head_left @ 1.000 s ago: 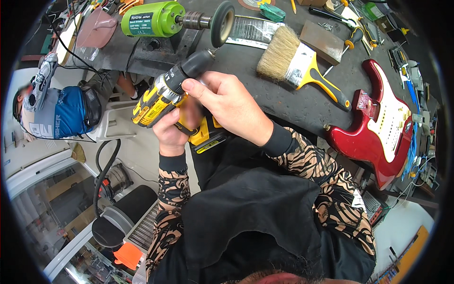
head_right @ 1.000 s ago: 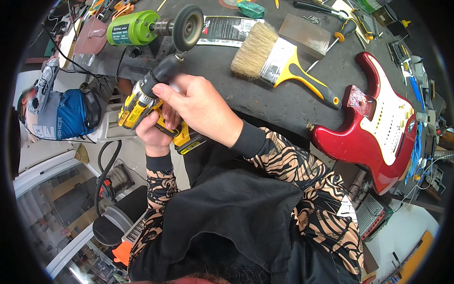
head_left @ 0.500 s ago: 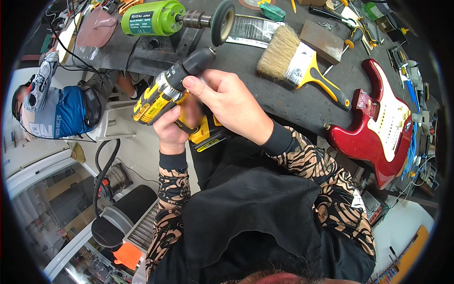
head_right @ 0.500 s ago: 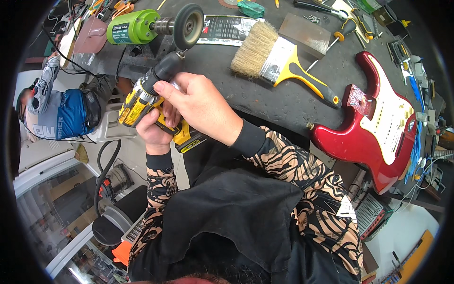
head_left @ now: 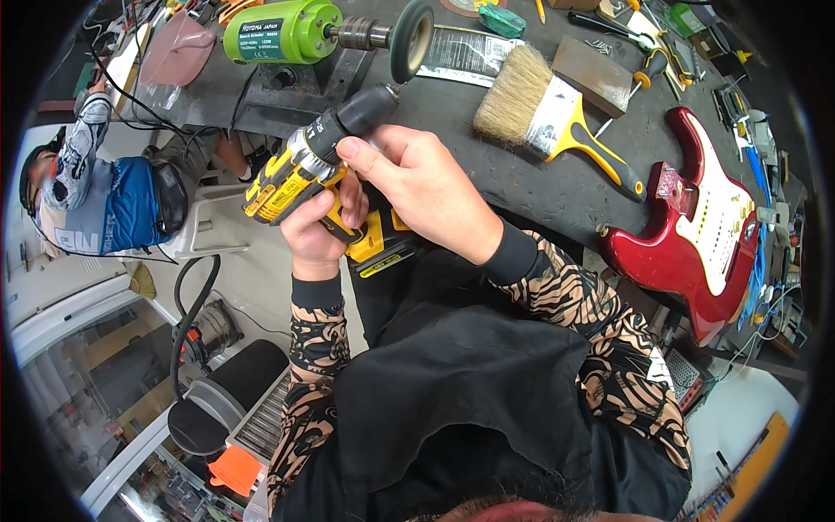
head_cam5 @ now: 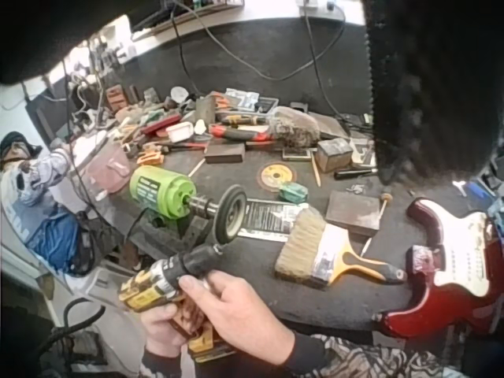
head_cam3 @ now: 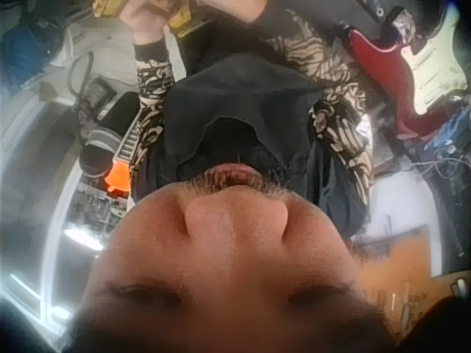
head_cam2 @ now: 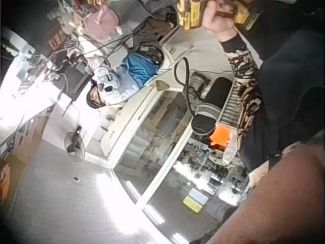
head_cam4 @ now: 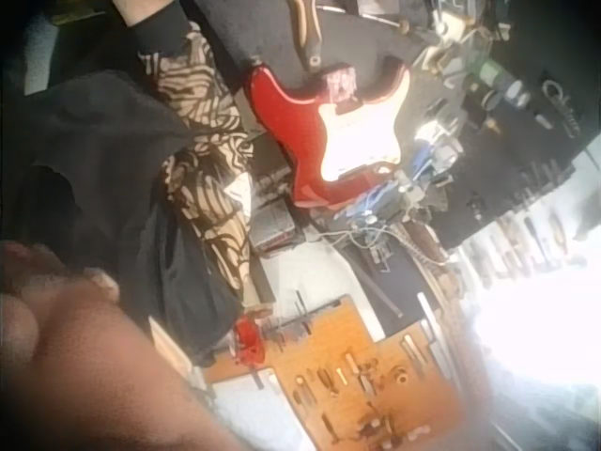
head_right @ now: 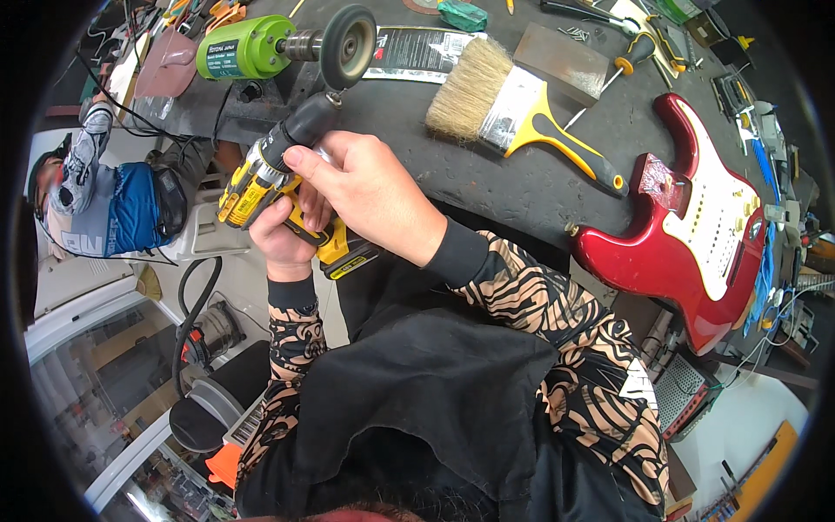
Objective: The person uses a power drill to sand a small wooden block, then wipes the drill chuck with a blue cloth. They proceed to wipe the pickguard of a red electric guitar with the cloth and use a screwdriver to adjust a component on the guitar's body.
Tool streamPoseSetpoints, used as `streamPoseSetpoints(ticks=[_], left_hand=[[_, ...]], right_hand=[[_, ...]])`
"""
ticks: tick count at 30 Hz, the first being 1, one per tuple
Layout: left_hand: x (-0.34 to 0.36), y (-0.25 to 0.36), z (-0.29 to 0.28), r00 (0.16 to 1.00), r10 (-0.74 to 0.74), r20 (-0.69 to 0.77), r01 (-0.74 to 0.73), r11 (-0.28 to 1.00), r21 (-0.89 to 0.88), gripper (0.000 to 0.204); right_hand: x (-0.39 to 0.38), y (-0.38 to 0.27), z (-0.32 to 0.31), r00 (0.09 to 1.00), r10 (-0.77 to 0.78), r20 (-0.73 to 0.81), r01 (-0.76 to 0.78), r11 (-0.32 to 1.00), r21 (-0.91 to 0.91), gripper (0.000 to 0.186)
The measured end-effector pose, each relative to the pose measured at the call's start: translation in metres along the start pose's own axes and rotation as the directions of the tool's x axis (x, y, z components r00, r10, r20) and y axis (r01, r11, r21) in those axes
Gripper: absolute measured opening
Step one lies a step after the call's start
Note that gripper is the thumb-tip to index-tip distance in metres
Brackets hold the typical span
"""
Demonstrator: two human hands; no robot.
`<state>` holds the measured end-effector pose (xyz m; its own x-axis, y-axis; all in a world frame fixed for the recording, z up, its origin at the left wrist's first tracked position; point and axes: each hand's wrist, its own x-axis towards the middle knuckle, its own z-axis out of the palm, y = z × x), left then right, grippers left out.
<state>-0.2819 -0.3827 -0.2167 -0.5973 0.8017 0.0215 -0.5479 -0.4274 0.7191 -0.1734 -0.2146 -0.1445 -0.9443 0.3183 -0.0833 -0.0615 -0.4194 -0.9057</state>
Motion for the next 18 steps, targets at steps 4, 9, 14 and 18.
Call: streamPoseSetpoints(ticks=[4,9,14,18], left_hand=[[0.0017,0.0011,-0.0016,1.000,-0.007,0.011,0.007,1.000,-0.007,0.050],[0.0030,0.0025,-0.0040,1.000,-0.019,0.018,0.019,1.000,-0.020,0.049],[0.0045,0.0039,-0.0057,0.999,-0.023,0.033,0.024,1.000,-0.019,0.050],[0.0062,0.0069,-0.0034,0.999,-0.035,0.031,0.036,0.999,-0.023,0.050]], right_hand=[[0.0014,0.0033,0.0000,1.000,0.016,0.019,-0.017,0.998,0.053,0.044],[0.0012,0.0022,0.0011,1.000,0.021,0.021,-0.022,0.997,0.075,0.042],[0.0019,0.0018,0.0015,1.000,0.003,0.024,-0.004,0.999,0.048,0.042],[0.0024,0.0003,0.0022,0.999,0.009,0.031,-0.011,0.998,0.064,0.041]])
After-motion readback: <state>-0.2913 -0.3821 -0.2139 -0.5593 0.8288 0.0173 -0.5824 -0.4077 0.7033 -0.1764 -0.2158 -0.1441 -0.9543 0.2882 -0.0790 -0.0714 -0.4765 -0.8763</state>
